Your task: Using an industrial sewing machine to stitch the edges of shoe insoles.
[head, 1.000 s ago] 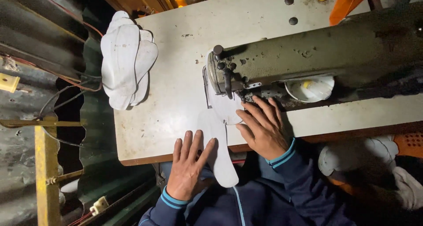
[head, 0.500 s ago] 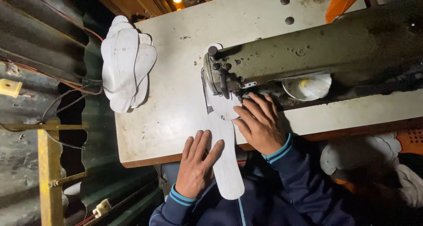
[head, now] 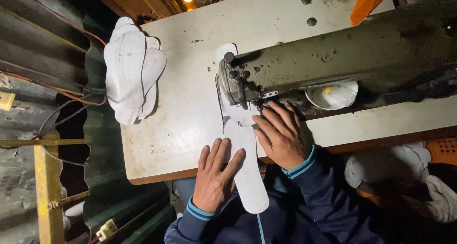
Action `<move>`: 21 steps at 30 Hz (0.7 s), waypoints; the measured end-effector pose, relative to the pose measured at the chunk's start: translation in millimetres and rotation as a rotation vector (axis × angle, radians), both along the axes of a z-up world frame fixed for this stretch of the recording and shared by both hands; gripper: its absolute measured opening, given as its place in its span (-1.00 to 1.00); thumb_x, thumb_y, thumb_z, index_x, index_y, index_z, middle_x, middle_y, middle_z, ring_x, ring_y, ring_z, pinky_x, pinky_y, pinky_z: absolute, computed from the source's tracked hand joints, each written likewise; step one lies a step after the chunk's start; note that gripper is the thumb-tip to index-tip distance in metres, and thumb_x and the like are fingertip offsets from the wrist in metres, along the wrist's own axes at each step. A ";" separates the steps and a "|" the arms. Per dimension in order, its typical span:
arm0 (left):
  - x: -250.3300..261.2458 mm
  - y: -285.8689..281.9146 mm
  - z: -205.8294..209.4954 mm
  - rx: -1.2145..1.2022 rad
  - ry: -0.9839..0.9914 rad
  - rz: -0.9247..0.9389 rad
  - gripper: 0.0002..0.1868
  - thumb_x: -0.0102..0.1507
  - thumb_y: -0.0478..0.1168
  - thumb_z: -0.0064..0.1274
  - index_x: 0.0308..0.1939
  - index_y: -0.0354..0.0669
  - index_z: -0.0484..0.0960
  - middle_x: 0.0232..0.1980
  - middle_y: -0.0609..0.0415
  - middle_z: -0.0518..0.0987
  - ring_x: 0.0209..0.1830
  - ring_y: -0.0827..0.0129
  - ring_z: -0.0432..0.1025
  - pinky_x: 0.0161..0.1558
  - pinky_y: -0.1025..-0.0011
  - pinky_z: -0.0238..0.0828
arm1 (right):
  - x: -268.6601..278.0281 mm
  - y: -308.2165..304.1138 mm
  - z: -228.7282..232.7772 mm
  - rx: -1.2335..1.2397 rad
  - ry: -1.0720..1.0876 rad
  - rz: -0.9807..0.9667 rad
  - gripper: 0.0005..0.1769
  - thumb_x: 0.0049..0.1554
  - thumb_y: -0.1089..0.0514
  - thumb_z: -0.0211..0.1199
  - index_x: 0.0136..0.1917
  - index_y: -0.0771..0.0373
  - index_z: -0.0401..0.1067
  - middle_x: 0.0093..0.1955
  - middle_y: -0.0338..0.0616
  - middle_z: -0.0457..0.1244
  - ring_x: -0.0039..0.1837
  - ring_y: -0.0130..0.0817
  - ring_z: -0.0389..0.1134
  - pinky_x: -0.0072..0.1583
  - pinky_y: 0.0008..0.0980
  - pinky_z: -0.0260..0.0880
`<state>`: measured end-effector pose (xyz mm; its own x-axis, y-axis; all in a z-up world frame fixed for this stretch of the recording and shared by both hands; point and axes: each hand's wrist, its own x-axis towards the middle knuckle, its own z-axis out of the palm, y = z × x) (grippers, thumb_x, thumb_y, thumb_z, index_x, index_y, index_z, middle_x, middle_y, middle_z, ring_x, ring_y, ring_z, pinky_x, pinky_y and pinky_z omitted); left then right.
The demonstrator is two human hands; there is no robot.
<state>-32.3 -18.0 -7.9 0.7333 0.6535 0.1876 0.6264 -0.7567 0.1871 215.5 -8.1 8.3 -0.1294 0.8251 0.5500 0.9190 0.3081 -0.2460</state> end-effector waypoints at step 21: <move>2.2 10.0 -5.4 0.000 -0.009 0.005 -0.26 0.32 -0.21 0.00 0.57 0.18 0.13 0.62 -0.23 0.12 0.65 -0.13 -0.02 0.56 -0.19 -0.19 | 0.5 3.3 -1.8 -0.017 -0.065 -0.008 -0.66 0.24 0.05 0.24 0.27 0.12 0.51 0.25 -0.08 0.33 0.42 -0.04 0.25 0.45 0.10 0.19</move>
<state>-30.1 -8.0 -13.2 0.7280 0.6573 0.1948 0.6287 -0.7534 0.1927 216.0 -4.8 6.4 -0.1582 0.8352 0.5267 0.9355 0.2974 -0.1906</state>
